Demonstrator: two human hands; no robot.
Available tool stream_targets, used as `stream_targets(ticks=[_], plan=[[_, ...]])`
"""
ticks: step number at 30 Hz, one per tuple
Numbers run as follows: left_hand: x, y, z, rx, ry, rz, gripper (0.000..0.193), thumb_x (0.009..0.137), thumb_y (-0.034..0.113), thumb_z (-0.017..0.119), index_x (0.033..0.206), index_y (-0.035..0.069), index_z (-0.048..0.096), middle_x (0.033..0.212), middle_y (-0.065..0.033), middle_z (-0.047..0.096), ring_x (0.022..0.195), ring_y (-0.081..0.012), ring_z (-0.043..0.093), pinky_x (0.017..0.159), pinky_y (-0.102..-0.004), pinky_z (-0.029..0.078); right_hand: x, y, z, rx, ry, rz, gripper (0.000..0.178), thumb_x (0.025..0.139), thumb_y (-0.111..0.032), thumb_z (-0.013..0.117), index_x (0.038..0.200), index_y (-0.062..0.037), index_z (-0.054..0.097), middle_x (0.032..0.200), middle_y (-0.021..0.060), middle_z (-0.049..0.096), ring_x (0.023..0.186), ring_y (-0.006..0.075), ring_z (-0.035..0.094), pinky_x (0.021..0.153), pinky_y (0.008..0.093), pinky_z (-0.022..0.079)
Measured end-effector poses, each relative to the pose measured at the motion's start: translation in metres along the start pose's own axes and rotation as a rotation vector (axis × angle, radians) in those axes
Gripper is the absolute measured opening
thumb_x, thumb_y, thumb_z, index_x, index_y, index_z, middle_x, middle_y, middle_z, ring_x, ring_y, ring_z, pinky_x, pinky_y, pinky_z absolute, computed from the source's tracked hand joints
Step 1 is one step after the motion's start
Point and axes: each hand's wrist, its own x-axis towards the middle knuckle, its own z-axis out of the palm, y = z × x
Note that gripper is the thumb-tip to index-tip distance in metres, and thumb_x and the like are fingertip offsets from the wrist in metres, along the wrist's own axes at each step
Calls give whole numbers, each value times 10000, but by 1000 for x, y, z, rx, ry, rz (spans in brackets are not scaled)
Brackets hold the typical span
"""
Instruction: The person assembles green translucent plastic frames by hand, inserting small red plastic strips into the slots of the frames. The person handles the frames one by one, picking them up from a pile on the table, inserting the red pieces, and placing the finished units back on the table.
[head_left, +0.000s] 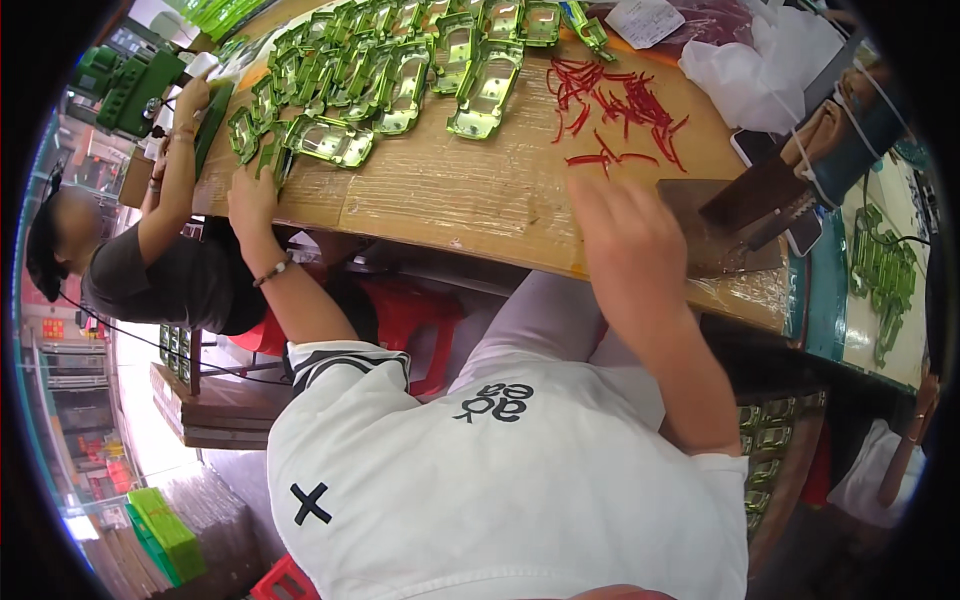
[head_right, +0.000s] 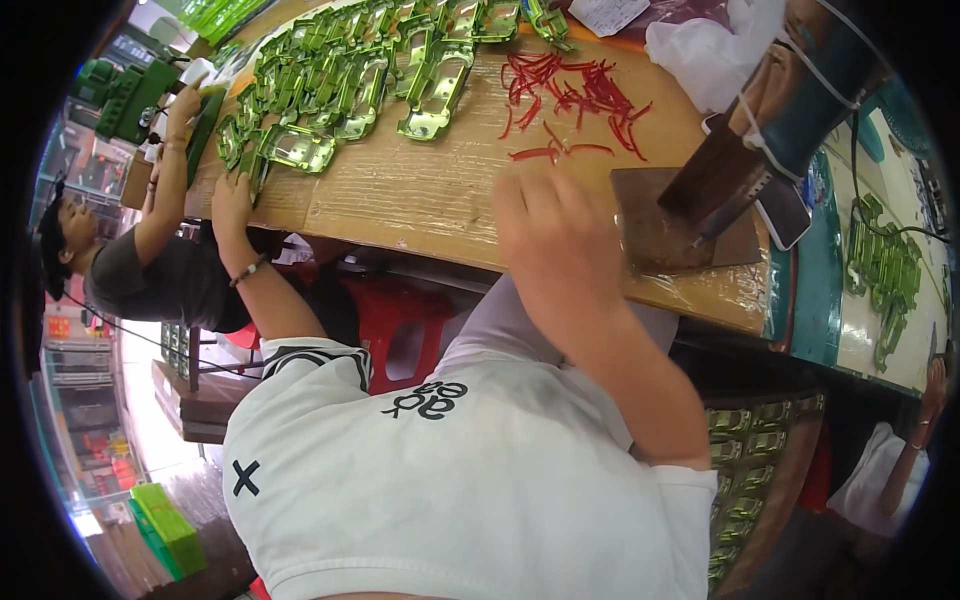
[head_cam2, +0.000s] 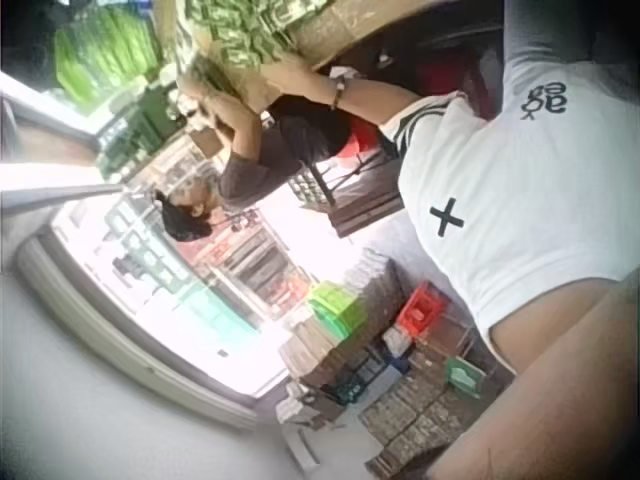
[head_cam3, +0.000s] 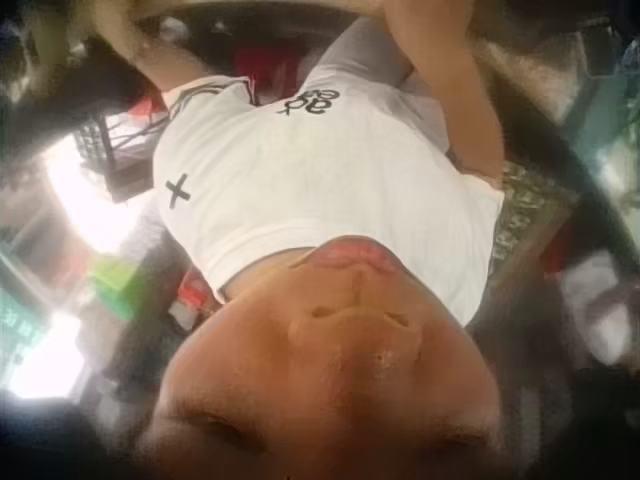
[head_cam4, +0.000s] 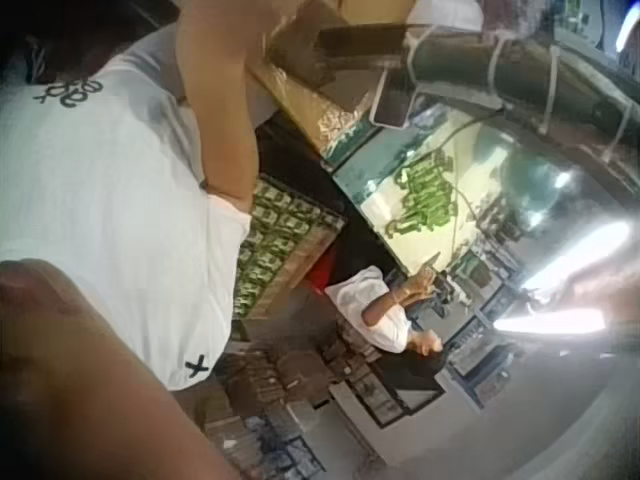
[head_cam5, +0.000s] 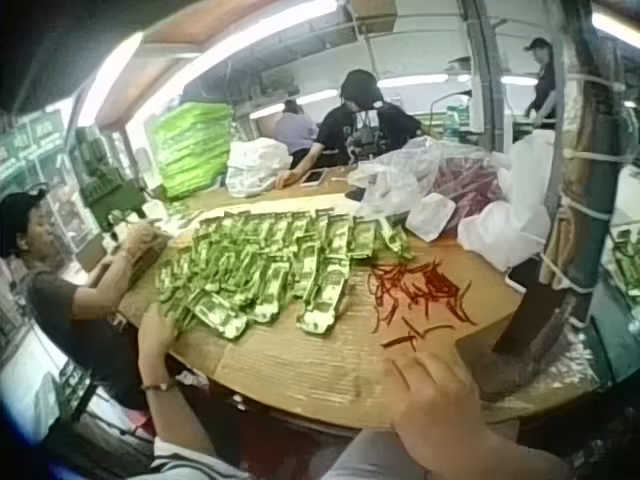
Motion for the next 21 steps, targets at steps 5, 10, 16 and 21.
stream_targets(ticks=[5, 10, 16, 21], plan=[[-13, 5, -6, -333, -146, 154, 540, 796, 392, 554, 1181, 20, 484, 1031, -227, 572, 989, -341, 536, 843, -398, 402, 37, 12, 42, -247, -202, 22, 86, 705, -49, 524, 780, -52, 566, 762, 85, 602, 775, 245, 572, 668, 362, 471], [-31, 12, -12, -339, -15, 174, 530, 737, 312, 655, 1127, -13, 503, 1011, -221, 578, 961, -345, 542, 820, -387, 411, 40, 14, 45, -280, -231, 69, 86, 697, -57, 542, 770, -57, 588, 726, 79, 599, 763, 234, 576, 654, 330, 476], [-36, 39, -12, -368, 476, -45, 459, 722, 225, 651, 1041, -71, 504, 905, -182, 592, 837, -272, 576, 742, -335, 443, 38, 25, 47, -281, -132, 125, 113, 724, -47, 521, 809, -56, 596, 802, 91, 588, 800, 248, 564, 676, 338, 479], [-89, 110, -41, -1437, 104, 9, 329, 776, 80, 625, 1064, -40, 520, 791, -34, 564, 611, -56, 468, 507, -185, 361, 33, 29, 39, -2, 197, 75, 169, 710, -17, 556, 859, -64, 620, 839, 88, 593, 798, 259, 554, 710, 331, 455]])
